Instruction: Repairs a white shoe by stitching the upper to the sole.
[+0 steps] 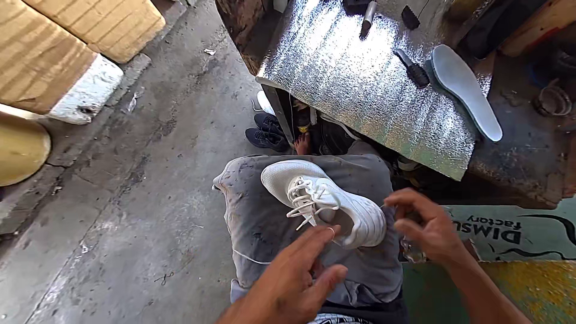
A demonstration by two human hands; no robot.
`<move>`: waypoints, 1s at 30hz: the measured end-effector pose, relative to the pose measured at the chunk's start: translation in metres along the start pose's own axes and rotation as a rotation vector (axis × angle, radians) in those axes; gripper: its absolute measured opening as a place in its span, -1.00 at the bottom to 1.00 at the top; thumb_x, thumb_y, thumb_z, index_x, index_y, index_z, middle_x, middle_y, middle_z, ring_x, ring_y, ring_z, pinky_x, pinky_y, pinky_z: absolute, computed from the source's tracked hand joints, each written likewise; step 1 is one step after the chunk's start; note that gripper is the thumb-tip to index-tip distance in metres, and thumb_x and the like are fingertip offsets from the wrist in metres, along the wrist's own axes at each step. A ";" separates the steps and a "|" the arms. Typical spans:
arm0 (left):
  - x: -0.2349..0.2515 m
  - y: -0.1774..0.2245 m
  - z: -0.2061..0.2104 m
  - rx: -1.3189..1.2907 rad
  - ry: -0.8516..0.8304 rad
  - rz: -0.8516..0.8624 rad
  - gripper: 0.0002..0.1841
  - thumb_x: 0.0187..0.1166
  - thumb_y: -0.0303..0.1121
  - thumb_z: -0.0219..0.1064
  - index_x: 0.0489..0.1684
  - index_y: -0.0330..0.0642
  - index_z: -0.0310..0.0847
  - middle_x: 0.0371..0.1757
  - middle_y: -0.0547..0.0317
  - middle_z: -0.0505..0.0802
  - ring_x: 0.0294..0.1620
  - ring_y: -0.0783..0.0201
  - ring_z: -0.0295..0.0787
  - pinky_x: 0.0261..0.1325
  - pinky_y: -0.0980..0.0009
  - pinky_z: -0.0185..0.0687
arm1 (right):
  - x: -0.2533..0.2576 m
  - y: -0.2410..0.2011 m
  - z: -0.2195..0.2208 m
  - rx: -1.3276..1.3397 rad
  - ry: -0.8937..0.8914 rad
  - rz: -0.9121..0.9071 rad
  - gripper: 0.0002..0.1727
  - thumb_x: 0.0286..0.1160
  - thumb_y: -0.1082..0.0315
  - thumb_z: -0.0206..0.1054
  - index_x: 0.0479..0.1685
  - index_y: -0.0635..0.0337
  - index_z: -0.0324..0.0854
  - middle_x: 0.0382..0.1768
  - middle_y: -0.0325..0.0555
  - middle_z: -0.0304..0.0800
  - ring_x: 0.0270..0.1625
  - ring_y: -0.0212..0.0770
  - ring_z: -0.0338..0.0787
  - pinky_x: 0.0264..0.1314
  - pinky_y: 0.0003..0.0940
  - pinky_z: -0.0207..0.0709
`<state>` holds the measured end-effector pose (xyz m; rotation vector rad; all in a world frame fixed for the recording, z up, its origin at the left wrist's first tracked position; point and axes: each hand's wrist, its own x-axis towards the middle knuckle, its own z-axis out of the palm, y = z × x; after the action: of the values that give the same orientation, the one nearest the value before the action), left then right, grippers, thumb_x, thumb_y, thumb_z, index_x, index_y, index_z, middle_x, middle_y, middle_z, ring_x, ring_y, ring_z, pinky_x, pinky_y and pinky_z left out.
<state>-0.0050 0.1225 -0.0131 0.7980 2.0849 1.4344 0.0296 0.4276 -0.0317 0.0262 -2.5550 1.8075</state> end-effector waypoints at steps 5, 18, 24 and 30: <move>0.033 -0.007 0.015 -0.669 -0.268 -0.288 -0.66 0.65 -0.25 0.41 0.28 -0.17 0.58 -0.05 0.24 0.86 -0.48 0.41 0.78 -0.46 0.45 0.81 | -0.016 0.027 0.001 0.130 0.166 0.170 -0.70 0.60 0.46 0.06 0.26 0.20 0.44 0.13 -0.20 0.73 -0.16 -0.40 0.76 -0.19 -0.46 0.70; 0.043 -0.027 0.032 -0.913 -0.263 -0.157 -0.70 0.73 -0.31 0.31 0.33 -0.19 0.58 -0.04 0.27 0.84 -0.47 0.50 0.72 -0.47 0.54 0.73 | -0.025 -0.015 -0.021 -0.373 -0.173 -0.044 -0.68 0.77 0.18 0.20 0.27 -0.10 0.83 -0.27 -0.25 0.83 -0.27 -0.54 0.73 -0.20 -0.66 0.60; 0.042 -0.028 0.035 -0.920 -0.195 -0.155 -0.78 0.71 -0.29 0.33 0.18 -0.09 0.53 -0.18 0.32 0.81 -0.64 0.58 0.57 -0.69 0.63 0.52 | -0.019 -0.019 -0.025 -0.434 -0.225 -0.017 -0.66 0.76 0.17 0.17 0.28 -0.16 0.83 -0.30 -0.26 0.83 -0.30 -0.51 0.73 -0.24 -0.60 0.60; 0.043 -0.031 0.046 -0.964 -0.135 -0.114 -0.78 0.71 -0.33 0.32 0.21 -0.11 0.55 -0.17 0.37 0.83 -0.60 0.69 0.51 -0.65 0.73 0.39 | 0.001 -0.030 -0.042 -0.526 -0.421 -0.017 -0.62 0.76 0.14 0.10 0.27 -0.22 0.82 -0.24 -0.30 0.88 -0.29 -0.42 0.79 -0.27 -0.43 0.65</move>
<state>-0.0107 0.1741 -0.0607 0.3443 1.0755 1.9584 0.0296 0.4570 0.0105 0.4634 -3.2201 1.1631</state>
